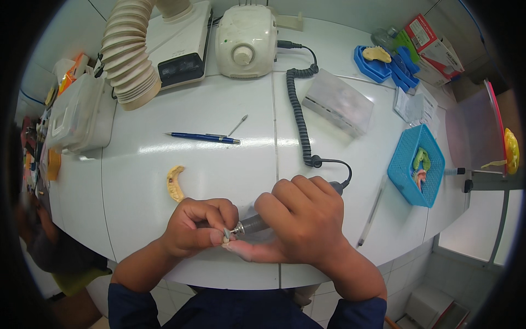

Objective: The person handles a dental prosthesis, separating the upper and lower halves. They then use a rotary tool to grind and shape a small component of the prosthesis before reassembling the parts.

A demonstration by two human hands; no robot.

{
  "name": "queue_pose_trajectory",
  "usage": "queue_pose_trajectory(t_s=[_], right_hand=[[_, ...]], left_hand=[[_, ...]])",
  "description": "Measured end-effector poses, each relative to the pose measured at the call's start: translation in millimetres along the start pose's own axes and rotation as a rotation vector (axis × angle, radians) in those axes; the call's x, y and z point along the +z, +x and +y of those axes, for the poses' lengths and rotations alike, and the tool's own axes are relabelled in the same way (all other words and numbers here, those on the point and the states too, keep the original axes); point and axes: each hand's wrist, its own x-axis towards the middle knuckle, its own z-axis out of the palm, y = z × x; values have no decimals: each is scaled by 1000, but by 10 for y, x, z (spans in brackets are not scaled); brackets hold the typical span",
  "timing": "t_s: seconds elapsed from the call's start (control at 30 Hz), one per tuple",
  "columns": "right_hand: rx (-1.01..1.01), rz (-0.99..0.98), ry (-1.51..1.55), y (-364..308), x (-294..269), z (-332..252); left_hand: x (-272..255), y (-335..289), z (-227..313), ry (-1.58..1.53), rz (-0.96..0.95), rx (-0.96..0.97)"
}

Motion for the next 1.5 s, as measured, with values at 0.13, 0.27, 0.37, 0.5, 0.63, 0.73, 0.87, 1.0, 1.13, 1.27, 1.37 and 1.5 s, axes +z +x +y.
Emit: queue_pose_trajectory(t_s=[0.13,0.27,0.37,0.5,0.63,0.73,0.87,1.0,1.13,1.27,1.37,1.5], right_hand=[[44,-14,-10,-3,-6,-11],[48,-30,-26,-13,-14,-12],[48,-32,-28,-14,-16,-17],[46,-35,-23,-11,-8,-21],[42,-50,-31,-13,-20,-25],[33,-51,-30,-14,-23,-25],[30,-50,-22,-12,-21,-25],[26,-53,-19,-10,-25,-19],[27,-52,-19,-14,-21,-22],[16,-57,-18,-16,-25,-15],[23,-57,-15,-7,-29,-17],[21,-61,-6,-23,-30,-17]], left_hand=[[2,-11,-68,-138,34,-60],[25,-11,-65,-163,46,-58],[8,-12,-88,-166,43,-46],[4,-17,-90,-166,47,-41],[8,-12,-78,-129,38,-35],[7,-13,-78,-135,35,-44],[8,-15,-73,-133,23,-47],[8,-14,-73,-140,10,-47],[14,-13,-75,-139,8,-47],[7,-10,-73,-135,-7,-49],[9,-11,-82,-145,-4,-46],[4,-8,-94,-135,-19,-34]])
